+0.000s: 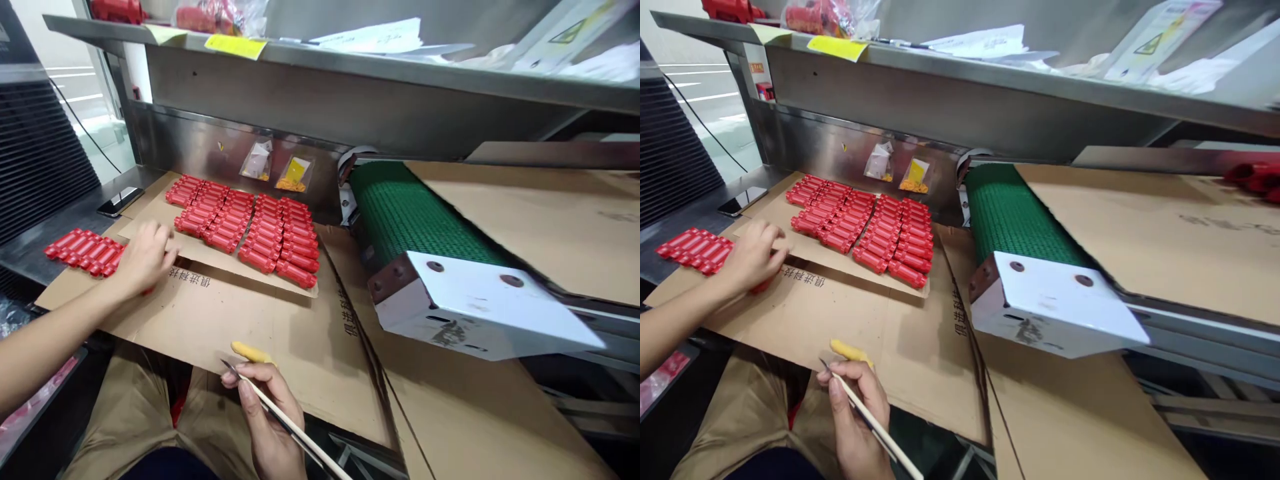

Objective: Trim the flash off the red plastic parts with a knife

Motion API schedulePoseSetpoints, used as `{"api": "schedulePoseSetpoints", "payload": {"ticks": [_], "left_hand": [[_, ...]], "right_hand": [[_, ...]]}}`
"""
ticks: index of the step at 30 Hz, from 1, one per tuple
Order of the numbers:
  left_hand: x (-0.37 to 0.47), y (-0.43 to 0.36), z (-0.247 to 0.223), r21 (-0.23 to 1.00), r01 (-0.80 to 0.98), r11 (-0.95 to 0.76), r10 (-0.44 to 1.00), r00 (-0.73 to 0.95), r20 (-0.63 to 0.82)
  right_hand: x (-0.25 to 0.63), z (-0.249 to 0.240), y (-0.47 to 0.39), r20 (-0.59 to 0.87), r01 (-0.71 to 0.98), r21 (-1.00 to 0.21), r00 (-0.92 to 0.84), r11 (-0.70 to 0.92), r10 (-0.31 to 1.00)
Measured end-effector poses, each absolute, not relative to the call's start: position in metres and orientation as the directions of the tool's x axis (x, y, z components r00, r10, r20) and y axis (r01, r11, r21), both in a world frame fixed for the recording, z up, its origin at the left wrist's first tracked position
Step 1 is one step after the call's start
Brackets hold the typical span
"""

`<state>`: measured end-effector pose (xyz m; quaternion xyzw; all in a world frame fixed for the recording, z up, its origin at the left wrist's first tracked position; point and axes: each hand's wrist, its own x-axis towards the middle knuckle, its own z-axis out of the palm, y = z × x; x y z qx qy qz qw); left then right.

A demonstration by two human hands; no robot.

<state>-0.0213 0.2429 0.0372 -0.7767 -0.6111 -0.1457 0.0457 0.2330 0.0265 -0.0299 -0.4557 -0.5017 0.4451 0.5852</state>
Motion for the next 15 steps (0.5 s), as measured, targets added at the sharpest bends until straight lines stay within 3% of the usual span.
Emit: {"api": "schedulePoseSetpoints", "payload": {"ticks": [8,15], "left_hand": [[-0.018,0.377,0.061,0.212,0.929,-0.302,0.924,0.231,0.305],[-0.067,0.340,0.071,0.413,0.893,-0.180,0.958,0.064,0.279]], "right_hand": [[0.226,-0.026,0.021,0.127,-0.039,-0.990,0.207,0.138,0.970],[0.235,-0.029,0.016,0.005,-0.054,-0.998,0.221,0.018,0.975]]}}
